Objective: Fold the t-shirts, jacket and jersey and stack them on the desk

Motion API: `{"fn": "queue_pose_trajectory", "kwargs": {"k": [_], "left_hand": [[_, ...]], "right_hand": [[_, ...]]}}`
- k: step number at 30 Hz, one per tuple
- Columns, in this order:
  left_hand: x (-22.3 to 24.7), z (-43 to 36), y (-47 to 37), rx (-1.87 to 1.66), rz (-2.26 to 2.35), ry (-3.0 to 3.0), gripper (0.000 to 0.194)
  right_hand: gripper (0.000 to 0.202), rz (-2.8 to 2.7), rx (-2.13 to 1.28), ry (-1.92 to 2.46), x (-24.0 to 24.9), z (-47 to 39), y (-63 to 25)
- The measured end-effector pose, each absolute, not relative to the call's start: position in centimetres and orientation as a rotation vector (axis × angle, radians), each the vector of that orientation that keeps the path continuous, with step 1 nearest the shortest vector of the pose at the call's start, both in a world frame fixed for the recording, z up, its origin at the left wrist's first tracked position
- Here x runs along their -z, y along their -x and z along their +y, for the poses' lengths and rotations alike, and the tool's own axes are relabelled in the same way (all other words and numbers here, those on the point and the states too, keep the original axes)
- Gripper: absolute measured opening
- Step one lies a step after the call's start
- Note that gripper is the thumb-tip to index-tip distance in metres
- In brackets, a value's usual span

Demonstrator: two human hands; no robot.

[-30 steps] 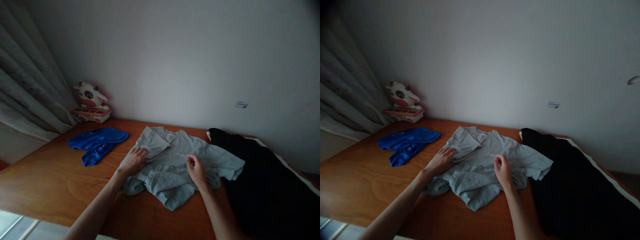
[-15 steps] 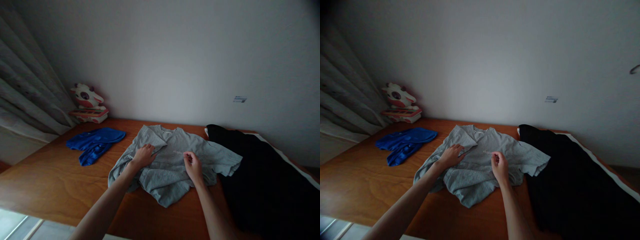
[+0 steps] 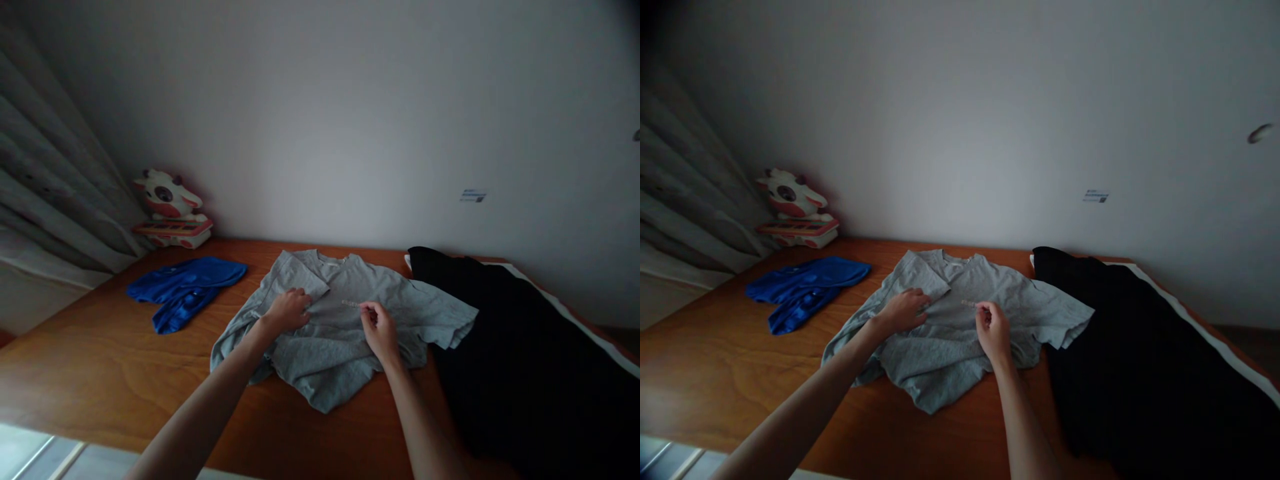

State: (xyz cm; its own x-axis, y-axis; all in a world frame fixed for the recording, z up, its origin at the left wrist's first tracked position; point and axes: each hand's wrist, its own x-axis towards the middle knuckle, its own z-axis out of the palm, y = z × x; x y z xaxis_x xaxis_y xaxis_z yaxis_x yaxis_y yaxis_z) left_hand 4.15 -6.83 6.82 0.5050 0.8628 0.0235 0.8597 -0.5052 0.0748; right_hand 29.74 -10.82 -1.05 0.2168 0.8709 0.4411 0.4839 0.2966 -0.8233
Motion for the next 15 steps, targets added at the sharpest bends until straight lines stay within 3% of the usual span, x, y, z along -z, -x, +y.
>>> {"fn": "queue_pose_trajectory", "kwargs": {"k": [5, 15], "left_hand": [[-6.7, -7.1, -4.7, 0.087, 1.676, -2.65, 0.041], [-8.0, -3.3, -1.8, -0.082, 1.855, -2.399, 0.021]], "right_hand": [[0.026, -1.415, -0.442, 1.34, 1.2, -10.8, -29.8], [0.031, -1.397, -0.456, 1.353, 1.2, -10.8, -29.9]]}}
